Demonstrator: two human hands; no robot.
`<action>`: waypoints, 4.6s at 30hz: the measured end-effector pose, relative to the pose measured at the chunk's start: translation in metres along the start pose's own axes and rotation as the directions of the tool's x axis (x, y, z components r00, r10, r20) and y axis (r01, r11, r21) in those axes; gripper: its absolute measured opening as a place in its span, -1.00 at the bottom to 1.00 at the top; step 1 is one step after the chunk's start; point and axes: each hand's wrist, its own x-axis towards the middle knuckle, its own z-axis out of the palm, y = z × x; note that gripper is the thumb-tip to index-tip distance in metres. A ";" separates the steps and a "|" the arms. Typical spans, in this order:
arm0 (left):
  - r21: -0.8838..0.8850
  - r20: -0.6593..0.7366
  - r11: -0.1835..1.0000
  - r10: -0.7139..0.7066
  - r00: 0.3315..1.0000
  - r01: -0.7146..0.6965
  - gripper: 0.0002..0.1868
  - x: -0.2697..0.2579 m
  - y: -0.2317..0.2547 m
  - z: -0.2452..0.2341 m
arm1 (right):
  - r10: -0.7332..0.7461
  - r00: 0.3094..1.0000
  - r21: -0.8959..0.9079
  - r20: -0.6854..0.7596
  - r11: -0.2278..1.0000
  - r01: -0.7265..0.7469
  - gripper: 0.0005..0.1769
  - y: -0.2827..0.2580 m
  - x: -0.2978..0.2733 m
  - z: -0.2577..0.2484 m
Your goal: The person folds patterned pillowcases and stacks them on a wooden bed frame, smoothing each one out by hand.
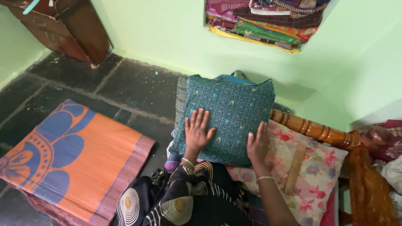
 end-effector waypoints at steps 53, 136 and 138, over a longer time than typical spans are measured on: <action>-0.966 0.074 0.220 -0.261 0.962 0.135 -0.81 0.112 -0.002 -0.142 | 0.478 0.862 0.891 0.168 0.299 -0.340 -0.48 -0.059 0.161 -0.095; -0.123 -0.160 0.885 -0.463 0.872 0.448 -0.83 -0.005 -0.028 -0.041 | 0.197 0.980 0.155 -0.013 0.969 -0.193 -0.78 0.004 0.075 -0.038; -0.177 -0.212 0.901 -0.427 0.879 0.395 -0.79 -0.002 -0.015 -0.057 | 0.165 0.986 0.141 -0.030 0.977 -0.159 -0.79 -0.017 0.079 -0.048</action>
